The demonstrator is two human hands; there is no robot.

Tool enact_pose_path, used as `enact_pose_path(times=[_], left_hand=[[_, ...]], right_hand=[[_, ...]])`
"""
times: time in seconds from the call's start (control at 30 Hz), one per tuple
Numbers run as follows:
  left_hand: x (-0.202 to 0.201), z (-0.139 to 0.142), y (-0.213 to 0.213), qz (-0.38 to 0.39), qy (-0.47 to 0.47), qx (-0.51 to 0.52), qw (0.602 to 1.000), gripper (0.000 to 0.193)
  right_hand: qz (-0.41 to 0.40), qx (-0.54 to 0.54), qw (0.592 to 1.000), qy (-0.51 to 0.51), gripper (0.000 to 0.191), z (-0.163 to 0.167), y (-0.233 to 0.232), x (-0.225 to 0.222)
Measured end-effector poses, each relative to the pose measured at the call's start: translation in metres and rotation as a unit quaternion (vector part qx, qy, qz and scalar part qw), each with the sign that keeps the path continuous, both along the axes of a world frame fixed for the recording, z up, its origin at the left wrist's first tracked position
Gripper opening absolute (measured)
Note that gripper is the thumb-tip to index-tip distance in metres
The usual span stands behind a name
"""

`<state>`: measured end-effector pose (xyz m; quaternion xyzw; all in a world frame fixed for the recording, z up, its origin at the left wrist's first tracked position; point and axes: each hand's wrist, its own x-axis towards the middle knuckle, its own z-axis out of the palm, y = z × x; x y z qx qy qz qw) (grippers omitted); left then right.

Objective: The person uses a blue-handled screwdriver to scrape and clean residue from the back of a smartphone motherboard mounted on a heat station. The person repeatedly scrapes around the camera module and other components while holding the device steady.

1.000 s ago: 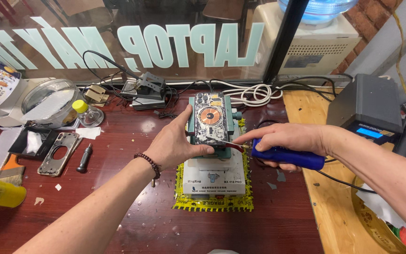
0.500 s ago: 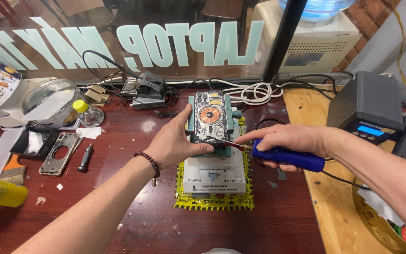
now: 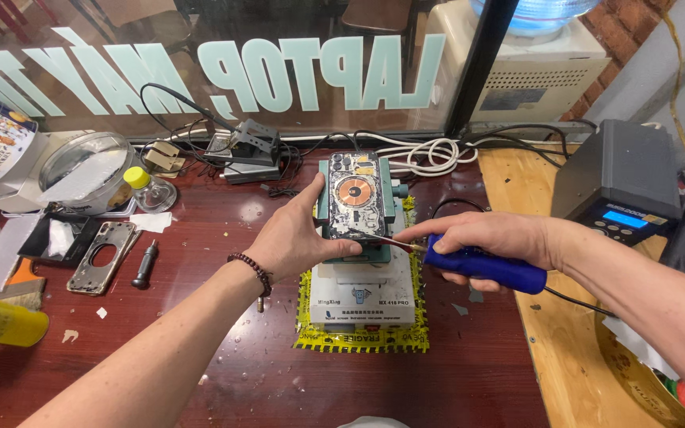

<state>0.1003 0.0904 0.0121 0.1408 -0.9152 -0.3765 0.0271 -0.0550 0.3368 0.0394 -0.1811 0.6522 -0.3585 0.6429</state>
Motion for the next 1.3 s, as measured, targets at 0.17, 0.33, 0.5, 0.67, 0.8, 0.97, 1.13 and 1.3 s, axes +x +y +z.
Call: enact_pose_path(times=[0.17, 0.33, 0.5, 0.67, 0.8, 0.97, 1.13, 1.3], left_hand=[[0.000, -0.002, -0.002, -0.003, 0.013, -0.003, 1.000, 0.129], [0.000, -0.004, -0.003, -0.008, 0.024, -0.012, 1.000, 0.129], [0.000, -0.005, -0.002, -0.004, 0.017, -0.002, 1.000, 0.130], [-0.001, -0.007, -0.005, -0.006, 0.015, -0.016, 1.000, 0.132], [-0.001, -0.009, -0.004, -0.007, 0.017, -0.006, 1.000, 0.131], [0.000, -0.007, -0.004, 0.000, 0.009, -0.004, 1.000, 0.132], [-0.001, -0.005, -0.002, -0.001, 0.009, -0.011, 1.000, 0.131], [-0.001, -0.005, -0.001, -0.003, 0.019, -0.010, 1.000, 0.130]], right_hand=[[-0.008, -0.046, 0.999, -0.027, 0.068, -0.006, -0.003, 0.006], [0.005, -0.014, 1.000, 0.004, 0.069, -0.002, -0.003, 0.002], [0.015, -0.013, 1.000, -0.017, 0.069, 0.001, -0.002, 0.001], [0.004, 0.004, 0.999, 0.031, 0.068, 0.006, -0.004, 0.001], [0.024, 0.013, 0.999, 0.045, 0.068, 0.009, -0.008, 0.006], [-0.019, -0.014, 0.996, 0.089, 0.065, 0.007, -0.019, 0.014], [-0.001, -0.028, 0.994, 0.102, 0.067, 0.008, -0.019, 0.016], [-0.010, -0.041, 0.995, 0.095, 0.066, 0.007, -0.020, 0.017]])
